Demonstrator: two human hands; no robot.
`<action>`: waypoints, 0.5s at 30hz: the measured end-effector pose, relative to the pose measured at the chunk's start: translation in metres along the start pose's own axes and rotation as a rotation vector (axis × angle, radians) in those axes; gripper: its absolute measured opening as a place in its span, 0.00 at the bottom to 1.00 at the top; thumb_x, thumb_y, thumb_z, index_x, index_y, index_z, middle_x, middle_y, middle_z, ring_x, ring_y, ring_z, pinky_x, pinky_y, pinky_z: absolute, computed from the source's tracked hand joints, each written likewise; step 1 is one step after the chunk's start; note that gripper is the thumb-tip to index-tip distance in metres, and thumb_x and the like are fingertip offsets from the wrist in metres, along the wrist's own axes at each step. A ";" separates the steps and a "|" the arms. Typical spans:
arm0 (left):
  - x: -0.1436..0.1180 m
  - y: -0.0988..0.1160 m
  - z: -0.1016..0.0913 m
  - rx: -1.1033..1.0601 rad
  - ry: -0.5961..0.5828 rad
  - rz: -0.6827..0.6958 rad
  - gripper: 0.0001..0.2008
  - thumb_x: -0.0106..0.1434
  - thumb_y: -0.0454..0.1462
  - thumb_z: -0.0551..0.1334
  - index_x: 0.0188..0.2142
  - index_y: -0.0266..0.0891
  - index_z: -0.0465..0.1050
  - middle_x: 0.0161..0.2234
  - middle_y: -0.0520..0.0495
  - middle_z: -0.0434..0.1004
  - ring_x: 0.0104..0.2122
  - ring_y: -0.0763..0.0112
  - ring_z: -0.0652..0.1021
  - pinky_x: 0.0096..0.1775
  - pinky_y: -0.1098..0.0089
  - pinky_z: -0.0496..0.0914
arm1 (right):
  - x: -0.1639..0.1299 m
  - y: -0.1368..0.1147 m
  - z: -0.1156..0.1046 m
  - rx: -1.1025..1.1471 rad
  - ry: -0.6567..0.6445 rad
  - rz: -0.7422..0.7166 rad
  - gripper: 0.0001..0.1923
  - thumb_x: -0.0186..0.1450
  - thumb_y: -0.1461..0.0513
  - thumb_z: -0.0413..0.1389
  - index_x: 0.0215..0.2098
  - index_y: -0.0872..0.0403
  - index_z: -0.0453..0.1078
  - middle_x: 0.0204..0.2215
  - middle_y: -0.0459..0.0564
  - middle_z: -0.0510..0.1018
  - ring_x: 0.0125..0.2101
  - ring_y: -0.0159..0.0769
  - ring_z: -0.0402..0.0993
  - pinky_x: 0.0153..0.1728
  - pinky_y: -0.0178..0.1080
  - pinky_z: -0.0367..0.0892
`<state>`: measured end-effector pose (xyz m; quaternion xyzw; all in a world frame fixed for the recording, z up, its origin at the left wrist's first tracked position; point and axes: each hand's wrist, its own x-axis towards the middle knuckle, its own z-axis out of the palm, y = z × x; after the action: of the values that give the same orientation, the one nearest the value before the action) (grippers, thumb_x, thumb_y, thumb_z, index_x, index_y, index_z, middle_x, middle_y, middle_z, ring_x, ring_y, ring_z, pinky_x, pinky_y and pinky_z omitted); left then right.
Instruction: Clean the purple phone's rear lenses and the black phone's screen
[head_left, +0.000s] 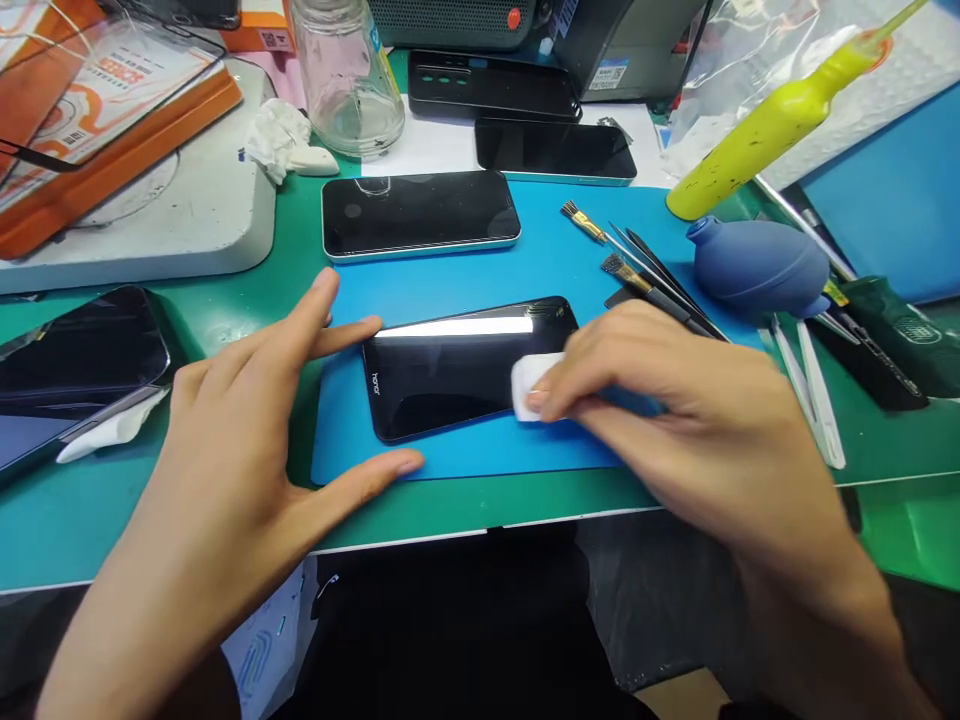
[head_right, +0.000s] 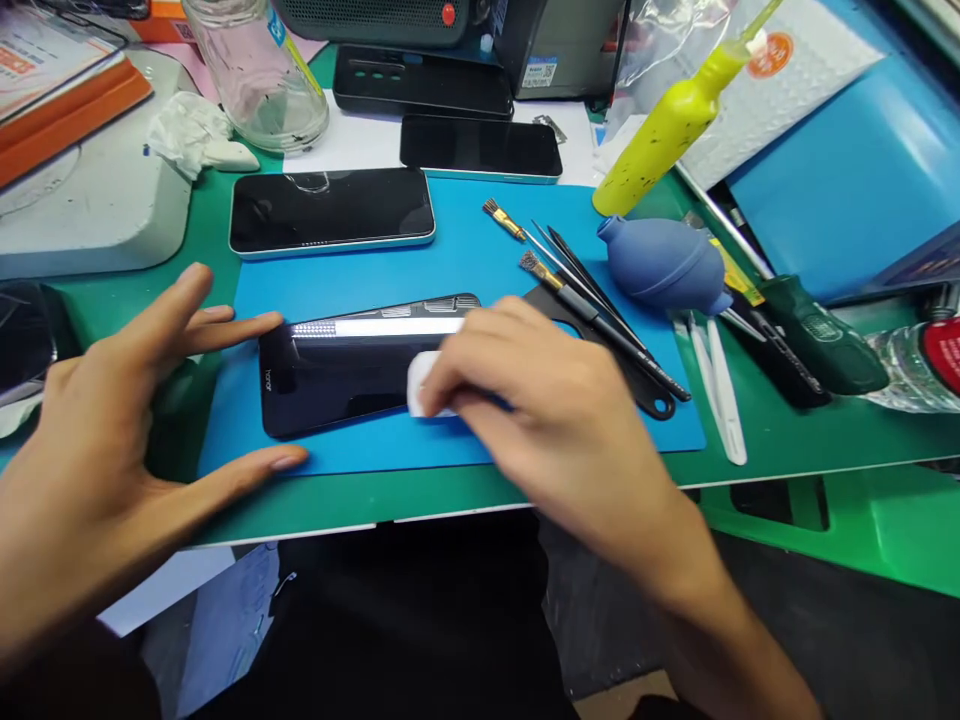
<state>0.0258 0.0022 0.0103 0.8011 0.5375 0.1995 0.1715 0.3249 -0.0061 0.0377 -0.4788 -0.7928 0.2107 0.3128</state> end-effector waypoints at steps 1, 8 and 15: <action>0.000 0.001 0.000 0.004 0.001 0.000 0.46 0.72 0.64 0.62 0.80 0.63 0.41 0.71 0.56 0.72 0.73 0.44 0.68 0.73 0.35 0.54 | -0.004 0.004 -0.005 -0.023 0.034 0.020 0.15 0.72 0.73 0.60 0.36 0.46 0.78 0.36 0.38 0.84 0.42 0.34 0.80 0.46 0.41 0.74; -0.006 0.011 -0.001 0.024 0.053 -0.020 0.39 0.76 0.60 0.61 0.79 0.66 0.45 0.71 0.63 0.71 0.73 0.46 0.68 0.71 0.47 0.63 | -0.017 0.024 -0.025 -0.075 0.172 0.089 0.12 0.69 0.70 0.64 0.38 0.44 0.82 0.37 0.41 0.85 0.41 0.37 0.81 0.48 0.42 0.76; -0.008 0.014 -0.004 0.019 0.062 -0.002 0.40 0.75 0.53 0.67 0.78 0.64 0.49 0.70 0.58 0.73 0.71 0.53 0.71 0.72 0.55 0.65 | -0.030 0.039 -0.018 0.138 0.559 0.163 0.11 0.69 0.68 0.68 0.45 0.47 0.81 0.41 0.45 0.85 0.43 0.36 0.84 0.46 0.37 0.81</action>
<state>0.0320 -0.0099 0.0194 0.7955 0.5455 0.2190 0.1471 0.3719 -0.0149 0.0169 -0.5580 -0.6186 0.1487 0.5328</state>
